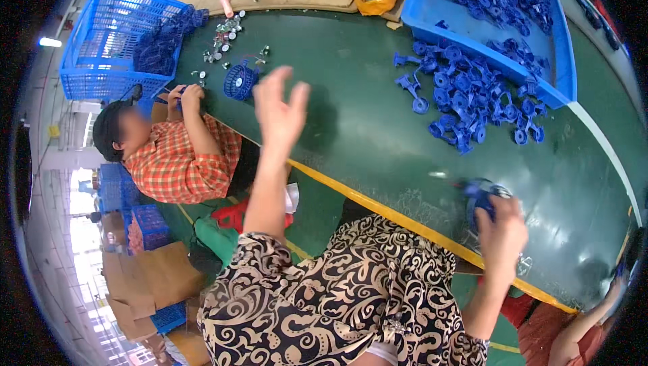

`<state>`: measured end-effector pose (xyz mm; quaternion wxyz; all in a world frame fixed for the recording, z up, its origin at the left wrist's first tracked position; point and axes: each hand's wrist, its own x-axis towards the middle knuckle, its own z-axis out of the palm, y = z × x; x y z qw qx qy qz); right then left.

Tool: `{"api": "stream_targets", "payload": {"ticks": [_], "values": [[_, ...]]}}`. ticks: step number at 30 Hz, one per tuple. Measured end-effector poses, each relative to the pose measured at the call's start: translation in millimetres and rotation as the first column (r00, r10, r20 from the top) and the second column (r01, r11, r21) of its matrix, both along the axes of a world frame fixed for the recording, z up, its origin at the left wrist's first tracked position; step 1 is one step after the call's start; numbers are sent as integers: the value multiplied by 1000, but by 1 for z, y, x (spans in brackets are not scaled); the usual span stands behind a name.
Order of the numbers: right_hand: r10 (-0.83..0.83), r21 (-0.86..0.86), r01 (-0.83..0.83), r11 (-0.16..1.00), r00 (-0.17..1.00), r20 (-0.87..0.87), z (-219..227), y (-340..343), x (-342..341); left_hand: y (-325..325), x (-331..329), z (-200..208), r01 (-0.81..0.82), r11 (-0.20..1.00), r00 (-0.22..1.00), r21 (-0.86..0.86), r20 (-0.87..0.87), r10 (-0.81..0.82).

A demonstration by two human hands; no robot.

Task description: The person assembles small fans by taking plastic components from a tray and attaching them onto the fan cages by hand before setting the assembled fans down on the table.

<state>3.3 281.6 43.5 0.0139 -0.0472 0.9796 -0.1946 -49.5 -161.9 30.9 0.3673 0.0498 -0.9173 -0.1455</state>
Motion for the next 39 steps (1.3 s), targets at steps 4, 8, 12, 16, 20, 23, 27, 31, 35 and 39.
{"api": "stream_targets", "payload": {"ticks": [4,8,12,16,20,23,27,31,35,39], "values": [[-315,112,320,941,947,-56,-11,97,0,-120,-26,-4,-455,839,888,-298,-224,402],[-494,102,519,849,847,-195,4,120,9,-220,-38,-24,-533,846,845,2,52,532],[-336,-39,338,940,903,-267,-5,91,-4,-260,-7,-54,-250,877,943,409,308,126],[-278,-123,256,959,937,-213,-8,57,-32,-143,17,-40,-252,800,843,545,530,-95],[-232,-173,190,966,935,-268,-14,42,-73,-29,57,5,-305,614,698,729,609,-376],[-232,-222,171,960,928,-290,-26,36,-101,19,74,2,-137,549,643,824,496,-584],[-269,-165,227,960,914,-305,-39,19,-126,36,84,14,-60,491,577,869,431,-694],[-298,-253,206,945,863,-409,-59,14,-134,58,83,10,-39,594,887,803,301,-350],[-363,-549,194,813,906,-216,-67,23,-119,82,65,8,39,941,944,335,295,-144],[-368,-802,229,552,930,13,-54,33,-98,90,57,5,89,944,903,317,374,-211]]}}
